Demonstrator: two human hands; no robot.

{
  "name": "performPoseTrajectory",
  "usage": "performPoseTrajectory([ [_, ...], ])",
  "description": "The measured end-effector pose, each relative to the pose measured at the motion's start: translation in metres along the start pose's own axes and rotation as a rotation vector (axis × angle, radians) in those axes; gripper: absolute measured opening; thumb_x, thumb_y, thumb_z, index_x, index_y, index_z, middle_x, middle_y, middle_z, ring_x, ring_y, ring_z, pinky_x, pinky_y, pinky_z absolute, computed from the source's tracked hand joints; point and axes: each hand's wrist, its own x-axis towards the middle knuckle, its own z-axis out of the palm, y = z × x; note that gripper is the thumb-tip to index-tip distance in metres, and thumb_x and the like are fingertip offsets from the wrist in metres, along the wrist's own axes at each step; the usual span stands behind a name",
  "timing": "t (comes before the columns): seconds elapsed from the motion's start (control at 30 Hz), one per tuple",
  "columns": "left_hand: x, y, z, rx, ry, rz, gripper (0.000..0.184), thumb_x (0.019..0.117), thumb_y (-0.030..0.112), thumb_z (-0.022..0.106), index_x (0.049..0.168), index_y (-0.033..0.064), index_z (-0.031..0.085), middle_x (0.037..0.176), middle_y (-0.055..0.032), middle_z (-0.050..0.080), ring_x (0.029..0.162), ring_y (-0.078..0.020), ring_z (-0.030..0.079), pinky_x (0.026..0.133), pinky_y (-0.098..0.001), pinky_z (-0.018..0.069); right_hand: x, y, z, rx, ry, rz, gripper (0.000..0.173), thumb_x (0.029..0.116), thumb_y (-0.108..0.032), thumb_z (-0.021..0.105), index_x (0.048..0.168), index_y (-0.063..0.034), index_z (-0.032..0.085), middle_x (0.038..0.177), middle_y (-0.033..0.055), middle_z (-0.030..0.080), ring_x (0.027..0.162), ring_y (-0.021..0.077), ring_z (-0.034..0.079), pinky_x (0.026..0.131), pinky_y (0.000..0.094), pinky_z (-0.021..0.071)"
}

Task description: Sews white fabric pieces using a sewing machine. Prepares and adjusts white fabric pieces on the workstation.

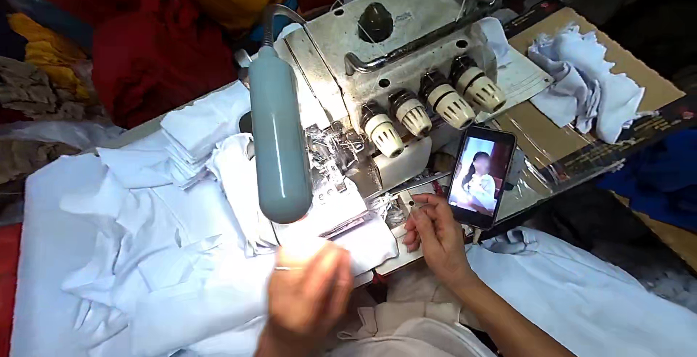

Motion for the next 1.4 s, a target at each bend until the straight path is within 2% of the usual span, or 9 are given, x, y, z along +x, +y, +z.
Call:
performPoseTrajectory([
  [0.13, -0.023, 0.029, 0.065, 0.035, -0.319, -0.013, 0.022, 0.0961, 0.015, 0.062, 0.104, 0.0016, 0.077, 0.099, -0.0132, 0.074, 0.095, -0.0271, 0.072, 0.085, -0.0381, 0.06, -0.002, 0.015, 0.001, -0.011, -0.006, -0.163, 0.023, 0.1059, -0.018, 0.052, 0.12, -0.0007, 0.057, 0.077, -0.0002, 0.065, 0.057, 0.0039, 0.064, 0.051, 0.0207, 0.0578],
  [0.3, -0.016, 0.024, 0.072, -0.005, -0.284, -0.046, 0.014, 0.0878, 0.013, 0.063, 0.08, 0.0051, 0.072, 0.08, -0.0085, 0.069, 0.077, -0.0227, 0.069, 0.066, -0.0328, 0.0577, 0.0, 0.013, -0.003, 0.003, -0.021, -0.162, 0.021, 0.1042, -0.015, 0.055, 0.117, 0.0006, 0.06, 0.079, 0.0014, 0.067, 0.057, 0.0047, 0.064, 0.051, 0.0207, 0.058],
  [0.43, -0.018, 0.015, 0.058, -0.433, -0.179, -0.312, 0.011, 0.0857, 0.014, 0.07, 0.079, 0.0069, 0.077, 0.085, -0.0023, 0.074, 0.082, -0.0059, 0.071, 0.075, -0.0208, 0.0604, -0.009, -0.009, -0.006, 0.071, -0.037, 0.045, 0.018, 0.1035, -0.015, 0.056, 0.112, -0.0024, 0.067, 0.077, 0.0002, 0.069, 0.057, 0.0057, 0.064, 0.051, 0.0207, 0.0565],
  [0.5, -0.02, 0.017, 0.054, -0.534, -0.124, -0.382, 0.009, 0.0846, 0.011, 0.072, 0.079, 0.006, 0.078, 0.087, -0.003, 0.076, 0.084, -0.0063, 0.072, 0.075, -0.0209, 0.0611, -0.013, -0.026, -0.011, 0.138, -0.185, 0.221, 0.022, 0.1055, -0.017, 0.055, 0.107, -0.0028, 0.072, 0.075, -0.0001, 0.072, 0.054, 0.0061, 0.064, 0.05, 0.0214, 0.0558],
  [0.63, -0.025, 0.022, 0.058, -0.478, -0.051, -0.269, 0.007, 0.0861, 0.008, 0.073, 0.085, 0.0031, 0.078, 0.09, -0.0071, 0.075, 0.09, -0.0111, 0.072, 0.081, -0.0232, 0.0602, -0.01, -0.047, -0.015, 0.358, -0.47, 0.481, 0.021, 0.1055, -0.012, 0.055, 0.106, 0.0004, 0.071, 0.081, 0.0021, 0.075, 0.068, 0.0105, 0.074, 0.067, 0.0268, 0.0644],
  [0.77, -0.026, 0.023, 0.058, -0.298, -0.039, -0.058, 0.009, 0.0909, 0.01, 0.07, 0.091, 0.002, 0.075, 0.09, -0.0102, 0.073, 0.093, -0.016, 0.07, 0.087, -0.0248, 0.0565, -0.012, -0.049, -0.012, 0.33, -0.447, 0.412, 0.018, 0.1036, -0.01, 0.056, 0.105, 0.0015, 0.07, 0.078, 0.0001, 0.073, 0.066, 0.008, 0.072, 0.065, 0.0259, 0.0636],
  [0.93, -0.024, 0.02, 0.049, -0.373, -0.033, -0.092, 0.007, 0.0924, 0.013, 0.07, 0.093, 0.0065, 0.073, 0.095, -0.0034, 0.07, 0.101, -0.0078, 0.065, 0.097, -0.0202, 0.0511, -0.01, -0.048, -0.01, 0.497, -0.508, 0.447, 0.024, 0.1062, -0.014, 0.051, 0.113, 0.0028, 0.067, 0.09, 0.0022, 0.073, 0.073, 0.0106, 0.072, 0.069, 0.0313, 0.0637],
  [1.07, -0.031, 0.016, 0.051, -0.376, -0.037, -0.048, 0.012, 0.0947, 0.015, 0.069, 0.092, 0.0037, 0.071, 0.096, -0.0074, 0.068, 0.103, -0.0105, 0.063, 0.098, -0.0196, 0.0475, -0.008, -0.046, -0.007, 0.596, -0.525, 0.457, 0.018, 0.1034, -0.008, 0.053, 0.109, 0.002, 0.067, 0.085, 0.0005, 0.072, 0.069, 0.0081, 0.07, 0.067, 0.0273, 0.0615],
  [1.4, -0.037, 0.01, 0.048, -0.7, 0.037, -0.268, 0.009, 0.0926, 0.006, 0.069, 0.095, 0.0124, 0.075, 0.106, 0.008, 0.07, 0.107, 0.0001, 0.065, 0.094, -0.0192, 0.055, -0.011, -0.051, 0.008, 0.511, -0.543, 0.327, 0.011, 0.1003, -0.007, 0.057, 0.096, 0.0007, 0.064, 0.075, 0.0005, 0.068, 0.062, 0.0061, 0.067, 0.06, 0.0242, 0.0581],
])
